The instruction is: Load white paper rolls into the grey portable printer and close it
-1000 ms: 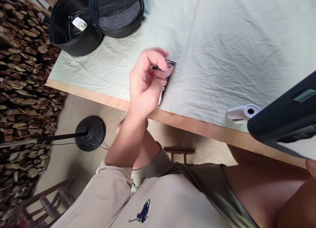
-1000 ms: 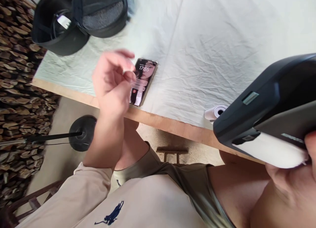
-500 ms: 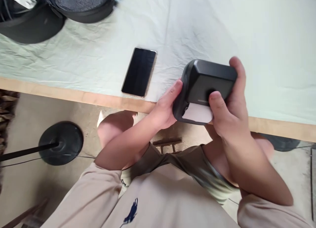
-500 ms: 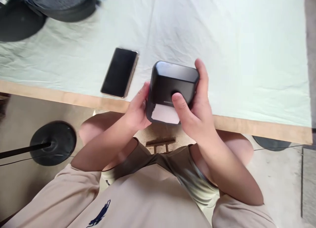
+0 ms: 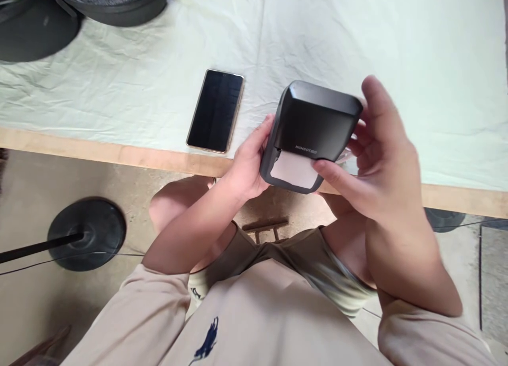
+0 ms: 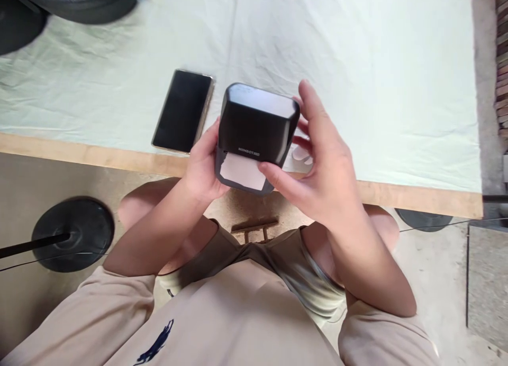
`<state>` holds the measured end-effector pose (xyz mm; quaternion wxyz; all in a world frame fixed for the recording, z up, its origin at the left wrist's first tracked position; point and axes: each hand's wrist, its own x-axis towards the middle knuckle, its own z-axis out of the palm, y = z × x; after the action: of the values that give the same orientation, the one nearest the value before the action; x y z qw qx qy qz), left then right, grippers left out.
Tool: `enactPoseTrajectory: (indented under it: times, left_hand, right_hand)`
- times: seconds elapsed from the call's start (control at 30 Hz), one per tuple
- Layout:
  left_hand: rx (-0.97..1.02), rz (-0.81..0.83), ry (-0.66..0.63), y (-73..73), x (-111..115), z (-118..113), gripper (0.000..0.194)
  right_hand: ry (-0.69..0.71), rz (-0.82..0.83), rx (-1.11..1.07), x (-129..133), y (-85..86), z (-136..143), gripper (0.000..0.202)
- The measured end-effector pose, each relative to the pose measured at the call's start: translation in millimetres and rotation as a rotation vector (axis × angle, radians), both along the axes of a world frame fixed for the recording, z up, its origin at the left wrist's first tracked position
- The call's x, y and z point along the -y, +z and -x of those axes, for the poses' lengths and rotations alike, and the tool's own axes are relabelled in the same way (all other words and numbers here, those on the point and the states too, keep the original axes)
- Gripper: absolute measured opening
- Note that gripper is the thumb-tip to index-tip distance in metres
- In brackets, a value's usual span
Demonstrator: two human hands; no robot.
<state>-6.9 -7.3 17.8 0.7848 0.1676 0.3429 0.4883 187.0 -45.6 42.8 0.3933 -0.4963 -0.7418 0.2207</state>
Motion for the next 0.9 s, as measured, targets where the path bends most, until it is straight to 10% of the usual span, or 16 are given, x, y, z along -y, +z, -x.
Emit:
enactPoseTrajectory:
  times: [0.27, 0.4, 0.67, 0.9]
  left_hand:
    - [0.119, -0.174, -0.248, -12.2, 4.1, -2.0, 0.054]
    - [0.092, -0.157, -0.118, -10.9, -0.6, -4.3, 0.042]
    - [0.081, -0.203, -0.072, -9.2, -3.4, 0.5, 0.022]
    - [0.07, -0.171, -0.034, 0.7, -0.6, 9.1, 0.016]
  right_hand:
    - [-0.287, -0.219, -0.303, -19.1, 35.0, 26.5, 0.002]
    - [-0.173, -0.336, -0.337, -32.8, 39.9, 24.2, 0.014]
    - [0.013, -0.129, 0.719, -56.9, 41.9, 4.7, 0.031]
    - [0.036, 0.113, 0.488, -48.8, 67.9, 17.9, 0.046]
